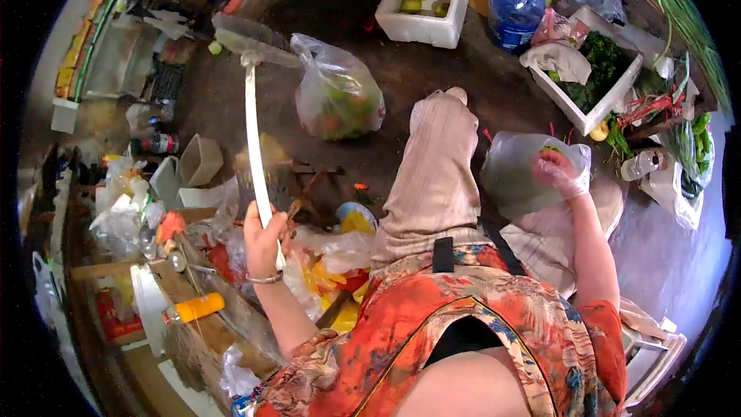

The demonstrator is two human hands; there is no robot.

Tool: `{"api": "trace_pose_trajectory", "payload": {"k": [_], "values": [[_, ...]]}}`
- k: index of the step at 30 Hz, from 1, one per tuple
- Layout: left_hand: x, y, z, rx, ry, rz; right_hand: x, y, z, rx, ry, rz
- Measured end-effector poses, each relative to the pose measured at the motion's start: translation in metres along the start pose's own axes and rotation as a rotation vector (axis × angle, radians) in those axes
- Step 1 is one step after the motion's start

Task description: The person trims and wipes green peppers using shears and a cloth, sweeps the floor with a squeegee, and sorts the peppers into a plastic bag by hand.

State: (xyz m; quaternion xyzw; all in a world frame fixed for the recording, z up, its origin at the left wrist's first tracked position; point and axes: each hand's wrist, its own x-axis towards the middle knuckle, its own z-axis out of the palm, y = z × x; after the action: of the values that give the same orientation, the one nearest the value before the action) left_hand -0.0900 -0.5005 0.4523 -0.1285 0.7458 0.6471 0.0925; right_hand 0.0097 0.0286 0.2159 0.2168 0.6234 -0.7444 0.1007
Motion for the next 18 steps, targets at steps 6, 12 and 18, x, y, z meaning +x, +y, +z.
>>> {"api": "trace_pose_trajectory", "payload": {"k": [6,12,18], "values": [[-0.007,0.024,-0.02,1.465,0.213,0.422,-0.03,-0.017,-0.002,-0.069,0.134,0.001],[-0.028,0.059,-0.029,1.497,0.125,0.501,-0.03,-0.011,-0.006,-0.118,0.166,0.0],[-0.05,0.097,-0.051,1.37,0.078,0.585,-0.046,-0.023,0.001,-0.247,0.179,0.006]]}}
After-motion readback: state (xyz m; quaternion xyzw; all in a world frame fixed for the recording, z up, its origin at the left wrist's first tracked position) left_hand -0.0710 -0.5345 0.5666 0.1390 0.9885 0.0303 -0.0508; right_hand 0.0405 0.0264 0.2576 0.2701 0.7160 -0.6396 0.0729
